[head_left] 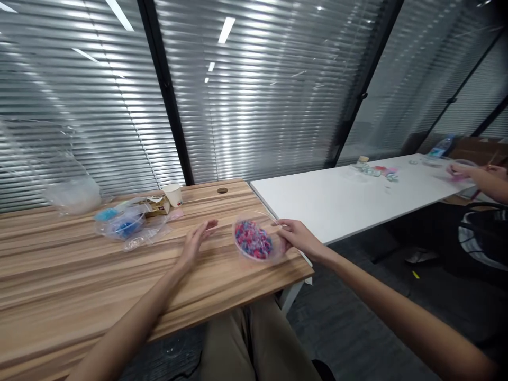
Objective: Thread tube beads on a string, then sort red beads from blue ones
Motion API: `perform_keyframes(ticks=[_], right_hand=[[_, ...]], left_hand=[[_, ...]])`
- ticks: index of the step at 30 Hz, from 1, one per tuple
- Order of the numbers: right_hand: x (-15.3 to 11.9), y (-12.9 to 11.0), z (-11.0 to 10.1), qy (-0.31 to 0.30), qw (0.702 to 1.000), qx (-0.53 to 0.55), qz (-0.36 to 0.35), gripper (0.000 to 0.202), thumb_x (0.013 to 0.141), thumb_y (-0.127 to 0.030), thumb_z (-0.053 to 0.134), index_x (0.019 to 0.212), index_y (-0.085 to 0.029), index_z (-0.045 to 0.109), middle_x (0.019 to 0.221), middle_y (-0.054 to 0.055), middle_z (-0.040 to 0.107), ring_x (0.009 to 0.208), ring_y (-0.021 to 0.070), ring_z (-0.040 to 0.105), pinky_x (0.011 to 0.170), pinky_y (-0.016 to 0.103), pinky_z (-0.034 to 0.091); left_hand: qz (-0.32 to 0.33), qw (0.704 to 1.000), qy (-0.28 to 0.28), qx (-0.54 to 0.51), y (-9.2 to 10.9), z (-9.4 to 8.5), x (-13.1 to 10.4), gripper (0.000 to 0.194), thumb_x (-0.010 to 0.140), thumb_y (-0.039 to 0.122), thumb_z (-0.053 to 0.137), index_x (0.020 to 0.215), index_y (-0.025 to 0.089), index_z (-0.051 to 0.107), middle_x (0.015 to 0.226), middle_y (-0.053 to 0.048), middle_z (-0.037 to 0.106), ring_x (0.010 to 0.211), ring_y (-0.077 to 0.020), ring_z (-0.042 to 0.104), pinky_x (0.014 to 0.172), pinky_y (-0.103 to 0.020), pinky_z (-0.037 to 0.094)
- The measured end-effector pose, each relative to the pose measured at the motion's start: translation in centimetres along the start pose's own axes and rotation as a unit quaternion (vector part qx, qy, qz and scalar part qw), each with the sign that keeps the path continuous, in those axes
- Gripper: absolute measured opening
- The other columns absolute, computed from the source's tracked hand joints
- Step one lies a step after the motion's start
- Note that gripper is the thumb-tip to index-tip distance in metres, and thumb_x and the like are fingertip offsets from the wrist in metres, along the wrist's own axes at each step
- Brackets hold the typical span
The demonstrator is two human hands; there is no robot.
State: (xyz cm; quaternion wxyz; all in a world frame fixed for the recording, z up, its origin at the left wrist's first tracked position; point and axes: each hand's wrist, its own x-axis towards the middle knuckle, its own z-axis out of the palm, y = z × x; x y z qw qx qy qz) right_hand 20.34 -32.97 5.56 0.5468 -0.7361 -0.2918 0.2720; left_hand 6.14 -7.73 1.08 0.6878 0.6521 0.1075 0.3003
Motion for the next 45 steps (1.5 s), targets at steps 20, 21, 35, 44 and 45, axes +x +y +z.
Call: perform_keyframes(ticks=[20,21,35,44,45], right_hand=[[12.4,1.0,7.7,0.007,0.998,0.048,-0.032,0.02,0.068,-0.015,0.047,0.083,-0.012,0.06,0.052,-0.002,0.057,0.044,0.0124,0.058,0.044,0.021,0.049],[12.4,0.9,7.6,0.016,0.998,0.046,-0.038,0.02,0.068,-0.015,0.047,0.082,-0.012,0.06,0.052,-0.002,0.057,0.045,0.0124,0.058,0.044,0.021,0.049],[10.4,0.8,5.4,0.094,0.994,0.028,-0.052,0.036,0.067,-0.016,0.047,0.099,-0.008,0.061,0.049,-0.002,0.059,0.044,0.0137,0.058,0.048,0.024,0.052],[9.8,-0.5,5.7,0.091,0.994,-0.05,-0.044,0.035,0.069,-0.016,0.047,0.099,-0.006,0.062,0.047,0.0,0.059,0.044,0.0144,0.058,0.046,0.022,0.048],[9.7,-0.5,5.8,0.091,0.992,-0.071,-0.048,0.035,0.07,-0.016,0.048,0.1,-0.006,0.062,0.048,0.0,0.059,0.045,0.015,0.059,0.047,0.023,0.048]], left_hand=[[-0.012,0.975,0.216,-0.057,-2.4,-3.7,2.1,0.035,0.069,0.044,0.061,0.087,0.014,0.066,0.101,-0.011,0.066,0.103,-0.025,0.058,0.088,-0.039,0.045],[-0.01,0.973,0.222,-0.058,-2.3,-3.8,2.1,0.035,0.069,0.044,0.061,0.086,0.014,0.066,0.101,-0.011,0.066,0.102,-0.0248,0.058,0.088,-0.038,0.045],[0.032,0.974,0.177,0.14,-2.4,-4.8,2.3,0.035,0.077,0.043,0.052,0.09,0.013,0.063,0.099,-0.013,0.064,0.098,-0.0252,0.059,0.087,-0.041,0.047],[0.047,0.748,-0.068,0.658,-3.2,-8.8,2.1,0.044,0.092,0.033,0.032,0.131,0.014,0.042,0.143,-0.013,0.034,0.134,-0.0279,0.026,0.107,-0.05,0.022],[0.019,0.735,-0.081,0.673,-3.2,-9.1,2.1,0.046,0.093,0.036,0.03,0.133,0.015,0.04,0.144,-0.013,0.031,0.135,-0.0289,0.023,0.107,-0.052,0.021]])
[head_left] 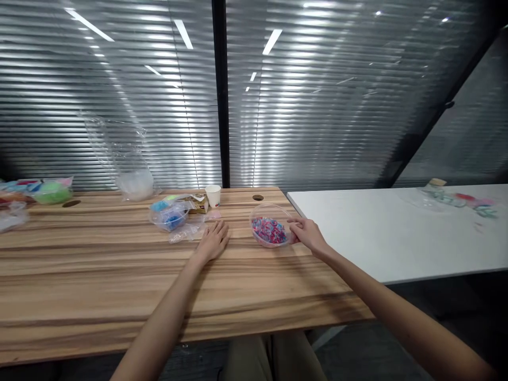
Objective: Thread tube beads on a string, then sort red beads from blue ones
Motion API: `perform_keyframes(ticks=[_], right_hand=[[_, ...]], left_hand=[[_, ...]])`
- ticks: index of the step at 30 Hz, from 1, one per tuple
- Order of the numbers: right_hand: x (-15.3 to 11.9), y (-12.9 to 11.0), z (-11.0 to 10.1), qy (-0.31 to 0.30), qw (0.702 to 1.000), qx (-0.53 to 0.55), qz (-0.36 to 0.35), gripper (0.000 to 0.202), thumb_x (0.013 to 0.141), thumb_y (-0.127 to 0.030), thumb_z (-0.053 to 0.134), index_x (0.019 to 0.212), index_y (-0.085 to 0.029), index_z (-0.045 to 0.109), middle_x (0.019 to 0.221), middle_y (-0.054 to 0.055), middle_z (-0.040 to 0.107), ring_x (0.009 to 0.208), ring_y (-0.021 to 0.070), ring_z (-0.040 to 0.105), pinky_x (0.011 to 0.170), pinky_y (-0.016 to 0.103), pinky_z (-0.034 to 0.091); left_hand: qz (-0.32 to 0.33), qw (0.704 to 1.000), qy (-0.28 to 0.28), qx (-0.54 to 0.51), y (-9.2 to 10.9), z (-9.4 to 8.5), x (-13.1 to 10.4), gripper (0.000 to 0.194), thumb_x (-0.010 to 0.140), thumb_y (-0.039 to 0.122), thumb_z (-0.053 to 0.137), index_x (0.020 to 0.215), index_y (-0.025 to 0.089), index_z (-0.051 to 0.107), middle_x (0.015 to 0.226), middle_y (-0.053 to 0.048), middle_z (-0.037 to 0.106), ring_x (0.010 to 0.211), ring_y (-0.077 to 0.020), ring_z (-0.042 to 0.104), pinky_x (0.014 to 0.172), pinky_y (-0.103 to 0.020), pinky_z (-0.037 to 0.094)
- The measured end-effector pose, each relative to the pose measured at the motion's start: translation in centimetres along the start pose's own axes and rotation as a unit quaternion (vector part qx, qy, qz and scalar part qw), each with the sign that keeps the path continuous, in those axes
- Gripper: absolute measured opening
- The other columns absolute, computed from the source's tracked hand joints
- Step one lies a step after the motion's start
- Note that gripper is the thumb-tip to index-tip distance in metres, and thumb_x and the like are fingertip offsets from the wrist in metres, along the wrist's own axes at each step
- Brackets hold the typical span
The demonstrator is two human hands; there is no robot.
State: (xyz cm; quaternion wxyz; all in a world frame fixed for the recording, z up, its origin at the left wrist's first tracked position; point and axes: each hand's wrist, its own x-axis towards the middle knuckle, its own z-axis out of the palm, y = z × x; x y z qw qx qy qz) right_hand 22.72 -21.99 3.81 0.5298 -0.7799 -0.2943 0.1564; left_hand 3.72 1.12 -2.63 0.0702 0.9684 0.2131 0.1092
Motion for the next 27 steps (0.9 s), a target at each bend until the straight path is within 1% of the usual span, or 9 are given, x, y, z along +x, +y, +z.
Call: perform_keyframes(ticks=[2,5,7,10,12,15,18,23,27], right_hand=[[0.2,0.1,0.3,0.011,0.998,-0.055,-0.035,0.035,0.071,-0.018,0.048,0.101,-0.006,0.062,0.047,0.001,0.058,0.047,0.0158,0.059,0.048,0.023,0.046],[1.4,0.6,1.4,0.058,0.978,-0.144,-0.14,0.032,0.074,-0.018,0.045,0.098,-0.008,0.065,0.047,0.001,0.057,0.05,0.0155,0.057,0.052,0.022,0.041],[2.7,1.2,2.3,0.077,0.957,-0.186,-0.211,0.029,0.074,-0.018,0.045,0.092,-0.01,0.066,0.055,0.003,0.059,0.051,0.0149,0.054,0.052,0.023,0.038],[4.8,2.3,3.8,0.081,0.944,-0.176,-0.268,0.037,0.076,-0.018,0.041,0.106,-0.01,0.061,0.06,0.003,0.06,0.052,0.0145,0.052,0.054,0.024,0.037],[5.8,3.2,4.7,0.073,0.934,-0.162,-0.309,0.04,0.078,-0.02,0.04,0.112,-0.01,0.058,0.064,0.003,0.06,0.054,0.0148,0.052,0.057,0.025,0.039],[6.4,4.3,5.7,0.105,0.927,-0.144,-0.331,0.04,0.079,-0.022,0.041,0.114,-0.01,0.057,0.065,0.004,0.06,0.057,0.0154,0.053,0.061,0.026,0.041],[6.2,4.9,6.0,0.122,0.92,-0.14,-0.344,0.04,0.08,-0.021,0.04,0.116,-0.012,0.056,0.066,0.003,0.06,0.057,0.0153,0.053,0.062,0.026,0.043],[5.4,5.3,5.7,0.13,0.898,-0.185,-0.376,0.04,0.084,-0.02,0.039,0.12,-0.015,0.055,0.069,0.005,0.064,0.059,0.0157,0.056,0.061,0.026,0.045],[5.0,5.3,5.7,0.14,0.864,-0.219,-0.431,0.041,0.086,-0.018,0.04,0.124,-0.016,0.054,0.074,0.007,0.067,0.06,0.0152,0.058,0.06,0.024,0.045]], left_hand=[[-0.013,0.999,-0.027,0.021,-0.6,-0.1,0.0,0.05,0.094,0.041,0.026,0.134,0.015,0.038,0.144,-0.013,0.031,0.135,-0.0297,0.022,0.106,-0.053,0.02],[-0.007,0.999,-0.004,0.037,-1.2,-0.2,0.1,0.05,0.094,0.044,0.025,0.133,0.016,0.04,0.143,-0.013,0.033,0.135,-0.0282,0.022,0.108,-0.05,0.018],[-0.005,0.999,0.011,0.034,-1.4,-0.1,0.1,0.053,0.094,0.044,0.023,0.135,0.014,0.038,0.144,-0.013,0.031,0.136,-0.0271,0.021,0.109,-0.048,0.018],[-0.006,1.0,0.017,0.025,-1.6,0.2,0.0,0.058,0.094,0.046,0.022,0.138,0.009,0.032,0.145,-0.015,0.027,0.136,-0.0259,0.02,0.11,-0.045,0.018],[0.008,0.999,0.028,0.021,-1.5,0.5,-0.1,0.058,0.094,0.046,0.022,0.139,0.011,0.03,0.146,-0.014,0.028,0.136,-0.0242,0.02,0.111,-0.044,0.017],[0.036,0.998,0.044,0.013,-1.7,0.7,-0.2,0.056,0.094,0.048,0.022,0.139,0.016,0.031,0.145,-0.011,0.029,0.136,-0.0219,0.022,0.112,-0.044,0.016],[0.032,0.999,0.043,0.005,-2.3,0.8,0.4,0.059,0.093,0.05,0.024,0.14,0.015,0.03,0.146,-0.013,0.027,0.136,-0.0232,0.021,0.111,-0.045,0.015],[-0.007,0.999,0.031,0.005,-3.5,1.0,3.0,0.068,0.09,0.055,0.026,0.141,0.009,0.025,0.147,-0.016,0.021,0.137,-0.0254,0.017,0.111,-0.045,0.014],[-0.047,0.999,-0.006,0.012,-3.8,1.0,4.2,0.072,0.09,0.055,0.02,0.139,0.003,0.027,0.146,-0.018,0.021,0.137,-0.0261,0.016,0.111,-0.043,0.013]])
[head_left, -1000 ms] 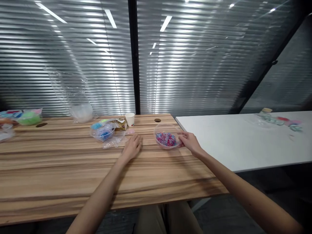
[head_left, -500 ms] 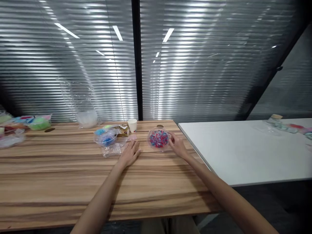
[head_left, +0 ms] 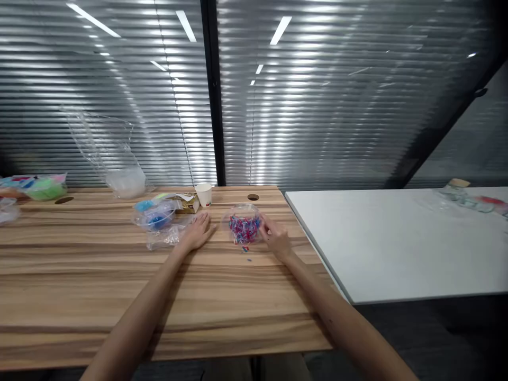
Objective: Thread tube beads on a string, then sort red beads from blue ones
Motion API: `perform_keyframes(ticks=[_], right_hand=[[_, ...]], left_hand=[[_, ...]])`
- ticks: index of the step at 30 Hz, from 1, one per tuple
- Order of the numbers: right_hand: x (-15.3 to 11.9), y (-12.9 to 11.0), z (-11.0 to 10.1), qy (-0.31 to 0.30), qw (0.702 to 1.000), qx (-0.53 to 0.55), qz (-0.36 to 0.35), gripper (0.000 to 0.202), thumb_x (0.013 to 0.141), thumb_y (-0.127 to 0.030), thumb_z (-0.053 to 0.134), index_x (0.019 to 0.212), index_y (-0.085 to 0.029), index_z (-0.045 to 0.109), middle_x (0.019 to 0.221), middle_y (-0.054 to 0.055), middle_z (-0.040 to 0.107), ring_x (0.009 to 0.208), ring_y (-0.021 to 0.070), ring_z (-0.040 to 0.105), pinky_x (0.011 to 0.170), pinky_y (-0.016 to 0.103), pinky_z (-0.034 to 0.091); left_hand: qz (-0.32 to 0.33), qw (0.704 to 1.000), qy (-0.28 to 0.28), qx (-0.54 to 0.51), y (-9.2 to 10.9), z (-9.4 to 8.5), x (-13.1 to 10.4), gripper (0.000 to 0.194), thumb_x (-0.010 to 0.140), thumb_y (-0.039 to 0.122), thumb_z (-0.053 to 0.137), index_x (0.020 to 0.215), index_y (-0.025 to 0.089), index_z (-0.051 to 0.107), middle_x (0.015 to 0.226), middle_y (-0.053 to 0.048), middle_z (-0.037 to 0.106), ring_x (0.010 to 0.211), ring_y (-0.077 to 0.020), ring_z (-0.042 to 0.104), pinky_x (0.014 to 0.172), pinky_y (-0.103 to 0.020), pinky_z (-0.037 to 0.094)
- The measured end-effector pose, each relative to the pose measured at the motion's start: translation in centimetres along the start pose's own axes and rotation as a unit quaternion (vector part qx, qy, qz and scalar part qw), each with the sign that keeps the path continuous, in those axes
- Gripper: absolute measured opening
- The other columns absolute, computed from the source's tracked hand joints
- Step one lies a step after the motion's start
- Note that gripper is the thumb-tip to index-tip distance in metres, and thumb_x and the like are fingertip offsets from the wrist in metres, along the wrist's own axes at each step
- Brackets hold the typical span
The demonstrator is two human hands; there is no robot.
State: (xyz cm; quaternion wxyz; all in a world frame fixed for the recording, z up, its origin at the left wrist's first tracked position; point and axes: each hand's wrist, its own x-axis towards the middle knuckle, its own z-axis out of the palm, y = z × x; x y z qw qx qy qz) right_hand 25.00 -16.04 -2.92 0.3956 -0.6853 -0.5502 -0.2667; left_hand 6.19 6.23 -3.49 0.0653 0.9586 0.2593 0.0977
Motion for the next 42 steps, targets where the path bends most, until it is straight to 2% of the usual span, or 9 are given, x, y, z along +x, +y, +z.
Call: perform_keyframes(ticks=[6,11,18,21,25,29,32,36,42], right_hand=[[0.3,0.0,-0.5,-0.008,0.996,-0.049,-0.072,0.04,0.088,-0.015,0.04,0.126,-0.015,0.053,0.066,0.005,0.066,0.054,0.0142,0.056,0.055,0.024,0.041],[0.3,0.3,-1.1,-0.008,0.992,-0.061,-0.111,0.037,0.09,-0.017,0.041,0.123,-0.015,0.055,0.077,0.008,0.069,0.061,0.015,0.059,0.058,0.025,0.043],[0.3,0.2,-2.1,-0.055,0.982,-0.075,-0.163,0.035,0.091,-0.018,0.04,0.122,-0.016,0.056,0.086,0.01,0.069,0.067,0.0164,0.06,0.06,0.026,0.046],[0.3,-0.1,-2.5,-0.078,0.976,-0.084,-0.183,0.038,0.091,-0.016,0.04,0.127,-0.017,0.052,0.088,0.01,0.069,0.071,0.016,0.061,0.065,0.026,0.048],[0.5,-0.6,-3.0,-0.092,0.969,-0.085,-0.214,0.039,0.091,-0.013,0.041,0.129,-0.017,0.049,0.079,0.008,0.068,0.072,0.0157,0.061,0.069,0.026,0.049],[0.7,-1.0,-3.5,-0.084,0.962,-0.088,-0.245,0.041,0.09,-0.009,0.039,0.129,-0.019,0.05,0.075,0.006,0.066,0.076,0.0155,0.061,0.07,0.026,0.049],[0.8,-1.4,-3.8,-0.088,0.958,-0.104,-0.251,0.042,0.091,-0.007,0.036,0.129,-0.019,0.05,0.073,0.005,0.065,0.077,0.0147,0.061,0.071,0.025,0.049],[1.0,-1.9,-4.3,-0.08,0.959,-0.095,-0.254,0.042,0.09,-0.007,0.038,0.129,-0.02,0.05,0.071,0.005,0.062,0.079,0.0145,0.061,0.071,0.024,0.049],[1.4,-2.2,-4.5,-0.051,0.958,-0.114,-0.26,0.041,0.09,-0.007,0.039,0.128,-0.018,0.05,0.07,0.005,0.061,0.079,0.015,0.061,0.068,0.024,0.048]], left_hand=[[-0.001,1.0,-0.012,-0.001,-0.3,-0.4,-1.7,0.072,0.09,0.053,0.016,0.138,0.001,0.029,0.146,-0.019,0.022,0.137,-0.0256,0.018,0.111,-0.042,0.015],[0.021,1.0,0.014,0.011,-1.7,-0.7,-4.3,0.07,0.089,0.052,0.019,0.138,0.002,0.028,0.146,-0.018,0.022,0.137,-0.0251,0.015,0.112,-0.042,0.014],[-0.003,1.0,-0.023,0.01,-3.5,-1.8,-5.5,0.071,0.089,0.048,0.016,0.137,-0.004,0.026,0.146,-0.021,0.021,0.137,-0.0252,0.018,0.111,-0.04,0.018],[-0.035,0.998,-0.013,0.049,-4.0,-2.1,-5.5,0.069,0.088,0.046,0.021,0.132,-0.005,0.034,0.142,-0.024,0.028,0.134,-0.0291,0.024,0.11,-0.041,0.021],[-0.068,0.993,0.028,0.097,-4.1,-2.5,-5.6,0.059,0.088,0.043,0.025,0.119,-0.002,0.049,0.126,-0.025,0.049,0.123,-0.0332,0.04,0.104,-0.044,0.029],[-0.067,0.99,0.085,0.096,-2.8,-2.4,-5.6,0.054,0.089,0.039,0.029,0.118,-0.001,0.05,0.127,-0.025,0.048,0.124,-0.0338,0.039,0.104,-0.046,0.028],[-0.031,0.994,0.097,0.03,-1.0,-2.2,-5.7,0.056,0.09,0.041,0.028,0.124,0.001,0.047,0.134,-0.021,0.043,0.13,-0.0296,0.033,0.109,-0.046,0.019],[0.1,0.991,0.033,-0.077,1.7,-2.3,-6.1,0.057,0.092,0.048,0.029,0.137,0.014,0.036,0.142,-0.01,0.035,0.133,-0.023,0.029,0.113,-0.042,0.012],[0.116,0.978,-0.023,-0.173,4.9,-2.1,-6.8,0.069,0.085,0.051,0.044,0.142,0.015,0.027,0.146,-0.01,0.027,0.135,-0.0254,0.025,0.111,-0.04,0.021]])
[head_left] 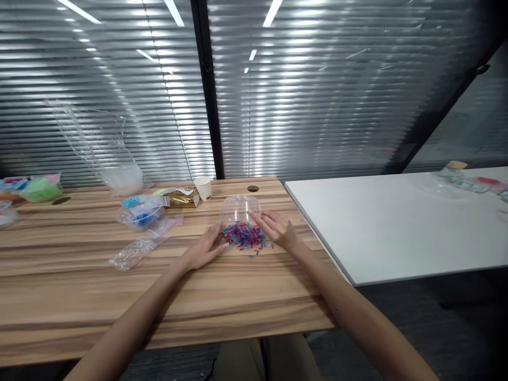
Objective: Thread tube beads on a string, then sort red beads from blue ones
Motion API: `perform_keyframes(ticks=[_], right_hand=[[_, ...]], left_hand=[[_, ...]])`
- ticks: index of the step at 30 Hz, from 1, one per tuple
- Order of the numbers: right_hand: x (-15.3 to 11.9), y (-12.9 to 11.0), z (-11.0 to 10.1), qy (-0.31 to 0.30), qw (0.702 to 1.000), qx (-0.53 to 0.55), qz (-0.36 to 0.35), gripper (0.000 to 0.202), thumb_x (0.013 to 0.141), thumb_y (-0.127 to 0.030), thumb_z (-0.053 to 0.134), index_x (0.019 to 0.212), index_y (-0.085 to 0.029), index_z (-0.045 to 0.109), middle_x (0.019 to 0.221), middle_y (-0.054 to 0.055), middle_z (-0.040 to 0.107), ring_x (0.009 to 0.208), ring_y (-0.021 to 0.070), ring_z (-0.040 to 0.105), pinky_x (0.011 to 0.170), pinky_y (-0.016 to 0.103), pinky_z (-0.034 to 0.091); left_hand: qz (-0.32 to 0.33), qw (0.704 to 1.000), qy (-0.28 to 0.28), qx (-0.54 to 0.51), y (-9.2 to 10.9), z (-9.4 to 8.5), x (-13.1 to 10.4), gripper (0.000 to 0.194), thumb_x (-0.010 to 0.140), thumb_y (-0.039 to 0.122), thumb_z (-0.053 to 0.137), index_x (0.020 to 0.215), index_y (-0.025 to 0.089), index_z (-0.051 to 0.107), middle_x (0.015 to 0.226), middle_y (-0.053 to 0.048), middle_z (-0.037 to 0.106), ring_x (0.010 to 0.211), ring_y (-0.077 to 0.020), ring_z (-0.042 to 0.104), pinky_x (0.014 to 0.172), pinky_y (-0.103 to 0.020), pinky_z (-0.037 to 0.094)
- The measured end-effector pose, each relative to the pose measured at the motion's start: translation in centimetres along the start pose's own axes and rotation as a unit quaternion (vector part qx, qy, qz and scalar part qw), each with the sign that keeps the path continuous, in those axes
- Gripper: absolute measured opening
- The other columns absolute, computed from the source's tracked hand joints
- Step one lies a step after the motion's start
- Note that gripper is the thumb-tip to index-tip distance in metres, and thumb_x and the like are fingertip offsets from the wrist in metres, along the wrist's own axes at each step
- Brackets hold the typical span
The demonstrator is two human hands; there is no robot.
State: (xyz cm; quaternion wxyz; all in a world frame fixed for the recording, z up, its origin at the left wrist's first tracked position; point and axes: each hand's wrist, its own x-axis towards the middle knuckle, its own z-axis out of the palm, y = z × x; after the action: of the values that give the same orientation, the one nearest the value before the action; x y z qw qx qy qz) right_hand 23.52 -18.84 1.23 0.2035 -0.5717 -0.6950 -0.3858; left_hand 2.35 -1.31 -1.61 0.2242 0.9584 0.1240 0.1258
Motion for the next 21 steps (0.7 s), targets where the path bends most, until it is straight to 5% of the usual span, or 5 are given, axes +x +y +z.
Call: perform_keyframes(ticks=[6,11,16,21], right_hand=[[-0.3,0.5,0.9,0.003,0.999,0.003,0.05,0.042,0.089,-0.005,0.038,0.127,-0.017,0.052,0.071,0.007,0.063,0.074,0.0158,0.059,0.065,0.024,0.046],[-0.6,1.0,2.0,0.052,0.965,0.043,0.252,0.04,0.088,-0.016,0.038,0.126,-0.014,0.054,0.066,0.006,0.062,0.059,0.0154,0.054,0.058,0.025,0.043],[-0.9,2.0,2.2,0.11,0.838,0.157,0.512,0.047,0.08,-0.022,0.043,0.123,-0.008,0.055,0.054,0.0,0.058,0.052,0.0141,0.054,0.063,0.026,0.045],[-1.6,3.4,2.6,0.142,0.663,0.351,0.646,0.048,0.069,-0.018,0.046,0.114,-0.004,0.057,0.049,-0.002,0.057,0.052,0.0157,0.06,0.057,0.025,0.05]], left_hand=[[0.016,1.0,-0.008,-0.005,1.5,1.2,1.7,0.076,0.08,0.053,0.052,0.14,0.012,0.03,0.144,-0.014,0.028,0.133,-0.027,0.028,0.11,-0.041,0.023],[0.004,0.999,0.024,-0.034,2.4,2.7,4.4,0.073,0.082,0.055,0.049,0.139,0.013,0.032,0.143,-0.014,0.032,0.131,-0.0266,0.032,0.11,-0.041,0.025],[0.004,0.999,0.032,-0.024,2.8,3.7,6.0,0.07,0.085,0.056,0.044,0.138,0.012,0.033,0.142,-0.014,0.034,0.132,-0.0247,0.031,0.11,-0.039,0.023],[0.049,0.997,0.027,0.054,3.3,3.7,5.3,0.065,0.09,0.054,0.034,0.139,0.011,0.032,0.144,-0.013,0.031,0.135,-0.023,0.024,0.112,-0.039,0.019]])
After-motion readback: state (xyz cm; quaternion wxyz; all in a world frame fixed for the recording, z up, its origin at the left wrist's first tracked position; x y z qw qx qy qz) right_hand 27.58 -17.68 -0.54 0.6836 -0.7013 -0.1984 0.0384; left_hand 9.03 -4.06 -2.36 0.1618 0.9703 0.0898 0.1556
